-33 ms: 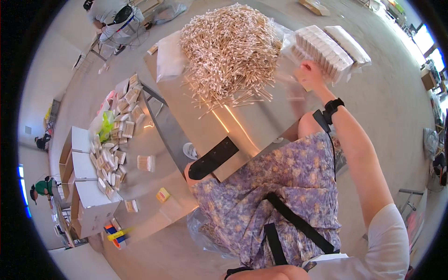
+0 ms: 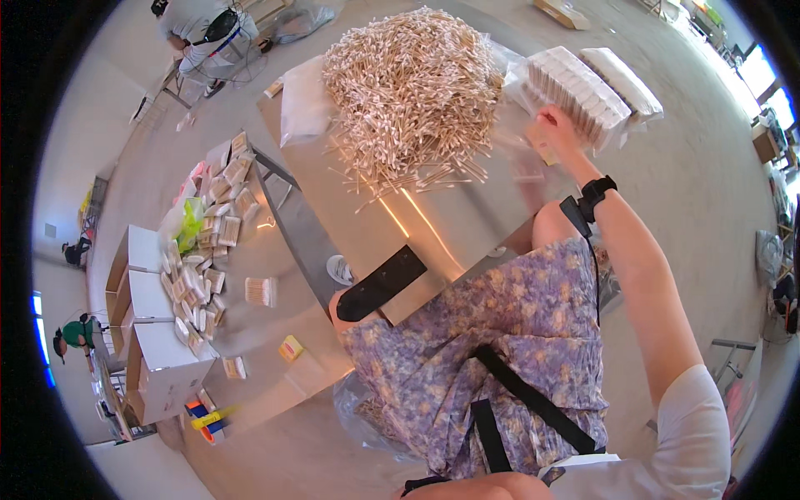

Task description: Packaging small bundles of cotton swabs into plastic zip-lock bags.

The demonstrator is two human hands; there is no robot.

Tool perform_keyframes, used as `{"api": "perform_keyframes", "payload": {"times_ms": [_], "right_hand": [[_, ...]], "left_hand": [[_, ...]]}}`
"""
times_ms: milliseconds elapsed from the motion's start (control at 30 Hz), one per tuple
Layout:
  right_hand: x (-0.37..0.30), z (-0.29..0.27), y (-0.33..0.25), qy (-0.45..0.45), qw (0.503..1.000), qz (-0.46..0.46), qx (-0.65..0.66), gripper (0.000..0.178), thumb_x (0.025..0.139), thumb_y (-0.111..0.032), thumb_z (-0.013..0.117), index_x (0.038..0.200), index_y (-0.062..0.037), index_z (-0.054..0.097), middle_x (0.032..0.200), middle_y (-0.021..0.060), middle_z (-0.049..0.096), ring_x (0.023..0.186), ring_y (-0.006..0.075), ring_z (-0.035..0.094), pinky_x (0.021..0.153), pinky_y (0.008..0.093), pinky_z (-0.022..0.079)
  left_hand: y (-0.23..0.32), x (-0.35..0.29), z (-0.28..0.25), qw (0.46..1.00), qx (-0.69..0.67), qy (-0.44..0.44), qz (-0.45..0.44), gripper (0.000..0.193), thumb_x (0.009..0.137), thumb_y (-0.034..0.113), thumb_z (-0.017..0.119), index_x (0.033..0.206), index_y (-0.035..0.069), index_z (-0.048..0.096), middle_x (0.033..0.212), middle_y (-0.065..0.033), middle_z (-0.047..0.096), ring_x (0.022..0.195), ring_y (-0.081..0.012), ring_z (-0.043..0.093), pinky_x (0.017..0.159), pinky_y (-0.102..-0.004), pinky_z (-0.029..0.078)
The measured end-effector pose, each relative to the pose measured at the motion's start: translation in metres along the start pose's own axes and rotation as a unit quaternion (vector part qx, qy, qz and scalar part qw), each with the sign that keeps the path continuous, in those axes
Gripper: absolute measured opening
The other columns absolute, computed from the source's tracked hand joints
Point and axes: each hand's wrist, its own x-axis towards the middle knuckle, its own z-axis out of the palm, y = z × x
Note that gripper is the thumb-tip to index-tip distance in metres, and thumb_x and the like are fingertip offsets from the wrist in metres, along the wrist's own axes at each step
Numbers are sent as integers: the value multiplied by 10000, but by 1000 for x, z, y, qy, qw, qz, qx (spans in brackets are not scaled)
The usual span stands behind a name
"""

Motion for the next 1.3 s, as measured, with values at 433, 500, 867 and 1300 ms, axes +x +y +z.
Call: {"api": "perform_keyframes", "payload": {"times_ms": [433, 500, 867, 1300], "right_hand": [[-10, -22, -122, 109, 951, -55, 283, 113, 972, -134, 503, 988, -51, 577, 879, -6, 596, 807, 85, 527, 768, 231, 418], [-30, -30, -167, 110, 939, -69, 320, 114, 978, -135, 497, 998, -53, 574, 887, -7, 598, 817, 78, 530, 778, 231, 419], [-271, -3, -303, -275, 930, -139, 201, 233, 804, 46, 635, 1027, -22, 628, 953, 117, 594, 882, 295, 592, 752, 353, 491], [-327, 16, -287, -424, 882, -100, 181, 381, 828, -43, 652, 1198, -58, 558, 1242, 138, 522, 1087, 324, 542, 885, 392, 487]], "left_hand": [[3, 7, 10, 999, -33, 1, 21, 427, 861, 518, 625, 889, 100, 542, 954, -117, 614, 889, -255, 582, 747, -340, 478], [12, 7, 15, 998, -35, 34, -48, 383, 870, 454, 647, 886, 88, 536, 932, -114, 614, 858, -240, 583, 720, -342, 481], [-4, -73, -75, 769, 530, 356, -22, 301, 817, 52, 730, 1003, 26, 495, 953, -57, 584, 856, -117, 556, 813, -253, 449], [3, -144, -111, 768, 325, 552, -16, 129, 937, 61, 566, 1050, -2, 577, 981, -80, 622, 865, -153, 630, 730, -276, 532]]}}
